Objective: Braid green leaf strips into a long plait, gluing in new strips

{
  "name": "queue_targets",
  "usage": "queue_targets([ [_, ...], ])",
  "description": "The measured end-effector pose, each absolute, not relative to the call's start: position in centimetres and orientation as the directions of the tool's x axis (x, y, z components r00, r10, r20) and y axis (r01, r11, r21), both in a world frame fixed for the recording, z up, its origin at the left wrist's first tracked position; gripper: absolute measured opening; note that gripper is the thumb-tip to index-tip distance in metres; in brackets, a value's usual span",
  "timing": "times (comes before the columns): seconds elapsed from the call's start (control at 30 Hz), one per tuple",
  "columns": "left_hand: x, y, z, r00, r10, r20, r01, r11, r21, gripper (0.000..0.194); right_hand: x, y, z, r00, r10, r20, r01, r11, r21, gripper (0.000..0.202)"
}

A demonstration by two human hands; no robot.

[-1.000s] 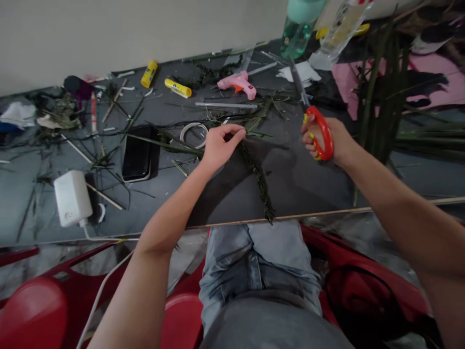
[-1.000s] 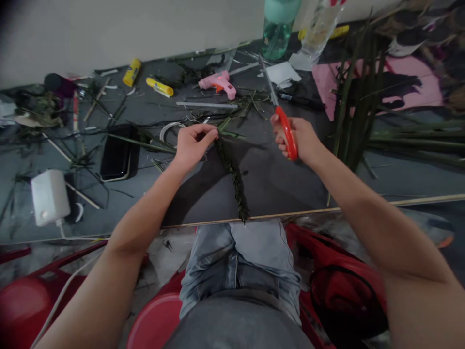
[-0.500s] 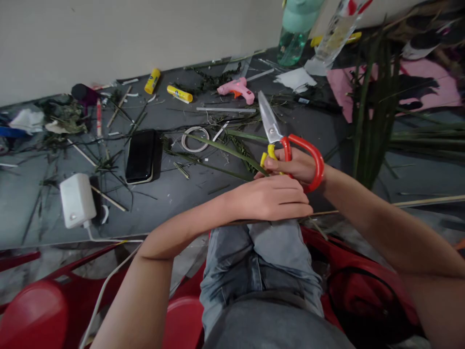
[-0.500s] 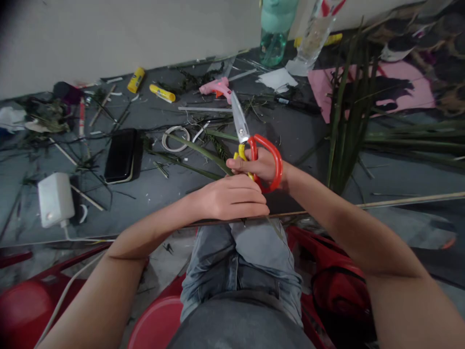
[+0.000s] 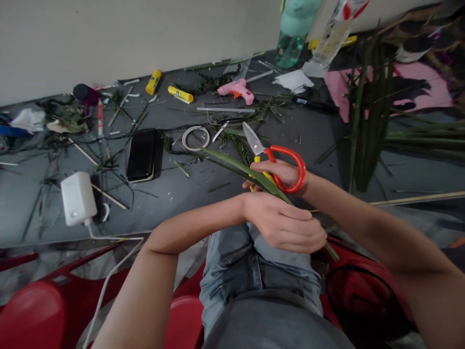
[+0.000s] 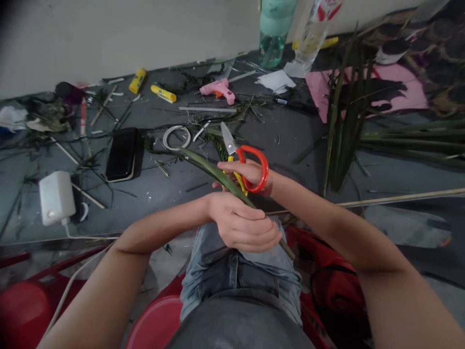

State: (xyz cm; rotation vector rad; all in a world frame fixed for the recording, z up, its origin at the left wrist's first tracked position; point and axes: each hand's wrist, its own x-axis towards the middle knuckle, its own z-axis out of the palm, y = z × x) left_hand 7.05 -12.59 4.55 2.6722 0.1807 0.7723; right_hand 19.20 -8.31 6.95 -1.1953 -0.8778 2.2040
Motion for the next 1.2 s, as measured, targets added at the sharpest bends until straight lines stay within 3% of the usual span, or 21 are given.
queue_targets([
  [0.13, 7.4, -12.2, 5.0, 0.832, 0.085, 0.548, -0.023, -0.982, 0.187, 0.028, 19.3, -7.1, 7.0, -0.52, 0.714, -0.469, -0.182, -0.629, -0.756, 0.042],
  [0.2, 7.8, -11.3, 5.5, 0.749, -0.153, 0.645, -0.175, -0.984, -0.031, 0.022, 19.3, -6.5, 6.9, -0.512, 0.74, -0.435, -0.179, -0.588, -0.789, 0.043],
  [0.27, 8.3, -10.2, 5.8, 0.534, -0.459, 0.71, -0.318, -0.887, -0.335, 0.02, 19.1, -6.0, 6.8, -0.499, 0.747, -0.439, -0.176, -0.583, -0.793, 0.05],
  [0.33, 8.9, -9.3, 6.1, 0.354, -0.624, 0.697, -0.315, -0.781, -0.539, 0.025, 18.9, -5.8, 6.7, -0.498, 0.733, -0.463, -0.169, -0.606, -0.778, 0.05],
  [0.53, 10.0, -9.5, 5.7, 0.282, -0.641, 0.714, -0.289, -0.767, -0.573, 0.027, 18.3, -6.0, 6.2, -0.479, 0.749, -0.458, -0.161, -0.587, -0.793, 0.059],
  [0.6, 9.4, -10.1, 5.6, 0.275, -0.515, 0.812, -0.285, -0.85, -0.443, 0.027, 18.5, -6.2, 6.2, -0.425, 0.793, -0.435, -0.157, -0.538, -0.828, 0.062],
  [0.63, 8.8, -10.3, 5.6, 0.284, -0.362, 0.888, -0.248, -0.922, -0.296, 0.028, 18.7, -6.3, 6.3, -0.375, 0.827, -0.418, -0.152, -0.5, -0.853, 0.061],
  [0.7, 7.2, -9.7, 5.5, 0.285, 0.196, 0.938, -0.077, -0.971, 0.227, 0.031, 19.2, -6.4, 6.5, -0.265, 0.89, -0.37, -0.127, -0.413, -0.902, 0.058],
  [0.73, 6.4, -8.9, 5.3, 0.181, 0.455, 0.872, 0.034, -0.889, 0.456, 0.024, 19.5, -6.4, 6.6, -0.223, 0.911, -0.346, -0.114, -0.377, -0.919, 0.057],
  [0.77, 5.5, -7.8, 5.1, -0.009, 0.624, 0.782, 0.094, -0.778, 0.621, 0.024, 19.8, -6.4, 6.6, -0.192, 0.927, -0.322, -0.101, -0.345, -0.933, 0.058],
  [0.8, 4.8, -6.3, 4.8, -0.19, 0.78, 0.596, 0.103, -0.588, 0.802, 0.018, 20.1, -6.3, 6.5, -0.173, 0.939, -0.298, -0.085, -0.315, -0.945, 0.059],
  [0.83, 4.2, -4.6, 4.4, -0.228, 0.889, 0.397, 0.085, -0.389, 0.918, 0.021, 20.3, -6.2, 6.3, -0.155, 0.949, -0.275, -0.057, -0.287, -0.956, 0.06],
  [0.9, 3.4, -1.4, 3.6, -0.117, 0.992, 0.038, -0.007, -0.039, 0.999, 0.04, 20.5, -5.9, 5.6, -0.103, 0.968, -0.231, 0.047, -0.227, -0.973, 0.06],
  [0.93, 3.3, -0.1, 3.3, -0.051, 0.996, -0.074, -0.027, 0.072, 0.997, 0.045, 20.5, -5.8, 5.0, -0.077, 0.976, -0.204, 0.117, -0.194, -0.974, 0.058],
  [1.07, 3.2, 2.1, 2.7, 0.149, 0.981, -0.124, -0.009, 0.126, 0.992, 0.047, 20.2, -5.8, 3.1, -0.063, 0.989, -0.131, 0.306, -0.106, -0.946, 0.052],
  [1.2, 3.4, 1.9, 1.9, 0.198, 0.965, -0.171, 0.024, 0.169, 0.985, 0.043, 19.9, -6.6, 2.9, -0.087, 0.988, -0.13, 0.372, -0.089, -0.924, 0.049],
])
